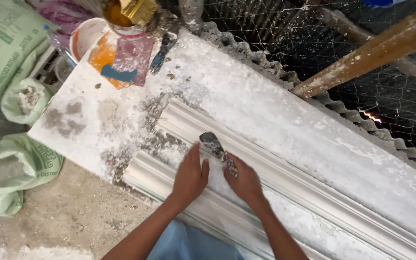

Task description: Using a hand scraper to clean and smooth the edges of plaster moldings on a workshop floor.

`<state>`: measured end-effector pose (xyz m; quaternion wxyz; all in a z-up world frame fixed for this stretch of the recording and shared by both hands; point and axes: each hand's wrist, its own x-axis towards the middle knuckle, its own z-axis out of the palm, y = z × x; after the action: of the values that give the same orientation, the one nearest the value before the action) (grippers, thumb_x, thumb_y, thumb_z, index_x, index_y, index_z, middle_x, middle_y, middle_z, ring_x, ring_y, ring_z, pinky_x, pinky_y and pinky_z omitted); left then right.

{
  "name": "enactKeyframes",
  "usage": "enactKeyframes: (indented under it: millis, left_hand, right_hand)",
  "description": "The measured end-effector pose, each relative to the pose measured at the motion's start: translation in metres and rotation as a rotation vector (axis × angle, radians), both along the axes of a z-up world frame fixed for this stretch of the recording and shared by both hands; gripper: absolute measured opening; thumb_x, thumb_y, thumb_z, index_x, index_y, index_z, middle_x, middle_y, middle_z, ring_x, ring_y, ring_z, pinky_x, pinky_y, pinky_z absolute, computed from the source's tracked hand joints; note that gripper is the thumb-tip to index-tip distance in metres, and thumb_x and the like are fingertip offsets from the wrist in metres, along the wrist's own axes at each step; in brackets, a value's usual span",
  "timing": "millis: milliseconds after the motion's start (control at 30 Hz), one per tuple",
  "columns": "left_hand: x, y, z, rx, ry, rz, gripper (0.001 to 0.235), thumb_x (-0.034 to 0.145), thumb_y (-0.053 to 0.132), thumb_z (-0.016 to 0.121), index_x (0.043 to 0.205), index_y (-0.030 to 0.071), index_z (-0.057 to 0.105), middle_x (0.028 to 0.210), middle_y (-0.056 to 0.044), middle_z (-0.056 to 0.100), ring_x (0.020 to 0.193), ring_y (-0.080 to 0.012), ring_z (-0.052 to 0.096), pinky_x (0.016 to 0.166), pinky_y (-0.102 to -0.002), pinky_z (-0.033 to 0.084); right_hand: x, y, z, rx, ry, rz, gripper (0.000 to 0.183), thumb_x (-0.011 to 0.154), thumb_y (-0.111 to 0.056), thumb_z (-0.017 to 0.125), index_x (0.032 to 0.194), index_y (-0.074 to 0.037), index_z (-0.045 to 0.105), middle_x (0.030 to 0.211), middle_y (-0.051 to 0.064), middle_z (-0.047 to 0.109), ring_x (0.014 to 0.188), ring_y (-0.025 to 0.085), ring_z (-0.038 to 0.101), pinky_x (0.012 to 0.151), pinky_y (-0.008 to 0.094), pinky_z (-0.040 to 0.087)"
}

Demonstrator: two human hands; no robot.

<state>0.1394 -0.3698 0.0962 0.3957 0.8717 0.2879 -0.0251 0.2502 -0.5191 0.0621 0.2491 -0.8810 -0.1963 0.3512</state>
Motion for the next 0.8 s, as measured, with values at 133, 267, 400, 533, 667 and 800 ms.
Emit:
enactKeyframes:
  millis: [133,267,400,533,667,800]
  left_hand:
    - [0.026,0.028,-0.044,0.339,-0.034,-0.125,0.057,0.103,0.017,0.050,0.157,0.006,0.038,0.154,-0.029,0.039,0.137,-0.0453,0.049,0.104,-0.055,0.048]
    - [0.048,0.049,-0.065,0.509,-0.107,-0.248,0.045,0.097,0.013,0.062,0.141,0.011,0.058,0.150,-0.027,0.044,0.137,-0.0453,0.050,0.102,-0.056,0.049]
    - [0.057,0.047,-0.084,0.580,-0.102,-0.339,0.042,0.093,0.014,0.066,0.134,0.012,0.064,0.137,-0.017,0.056,0.133,-0.0366,0.055,0.107,-0.053,0.046]
    - [0.066,0.037,-0.095,0.683,-0.162,-0.359,0.039,0.091,0.008,0.065,0.131,0.007,0.066,0.126,-0.015,0.063,0.128,-0.0348,0.057,0.108,-0.057,0.041]
    - [0.075,0.028,-0.082,0.617,-0.189,-0.371,0.032,0.090,0.007,0.066,0.122,0.007,0.070,0.114,-0.014,0.068,0.118,-0.0307,0.062,0.105,-0.056,0.042]
    - [0.078,0.018,-0.092,0.619,-0.266,-0.379,0.031,0.087,0.004,0.070,0.118,0.006,0.072,0.109,-0.014,0.068,0.109,-0.0295,0.065,0.102,-0.055,0.045]
  right_hand:
    - [0.038,0.021,0.011,-0.105,0.005,0.053,0.055,0.096,-0.050,0.058,0.150,-0.041,0.052,0.140,0.001,0.066,0.125,0.027,0.066,0.105,0.044,0.051]
    - [0.064,0.047,0.041,-0.116,0.051,0.113,0.051,0.099,-0.045,0.057,0.148,-0.029,0.057,0.134,0.008,0.069,0.121,0.031,0.068,0.101,0.046,0.053]
    - [0.084,0.053,0.043,-0.180,0.081,0.224,0.049,0.102,-0.039,0.055,0.148,-0.024,0.058,0.129,0.013,0.071,0.120,0.034,0.068,0.101,0.047,0.053]
    - [0.102,0.053,0.048,-0.201,0.117,0.226,0.048,0.102,-0.041,0.056,0.145,-0.022,0.061,0.125,0.013,0.073,0.116,0.032,0.070,0.098,0.045,0.056]
    - [0.119,0.044,0.051,-0.288,0.141,0.294,0.047,0.101,-0.042,0.055,0.146,-0.032,0.059,0.118,0.010,0.076,0.109,0.030,0.073,0.094,0.045,0.058]
    - [0.129,0.037,0.052,-0.371,0.139,0.371,0.046,0.100,-0.041,0.054,0.145,-0.037,0.059,0.109,0.010,0.077,0.100,0.030,0.076,0.087,0.045,0.061]
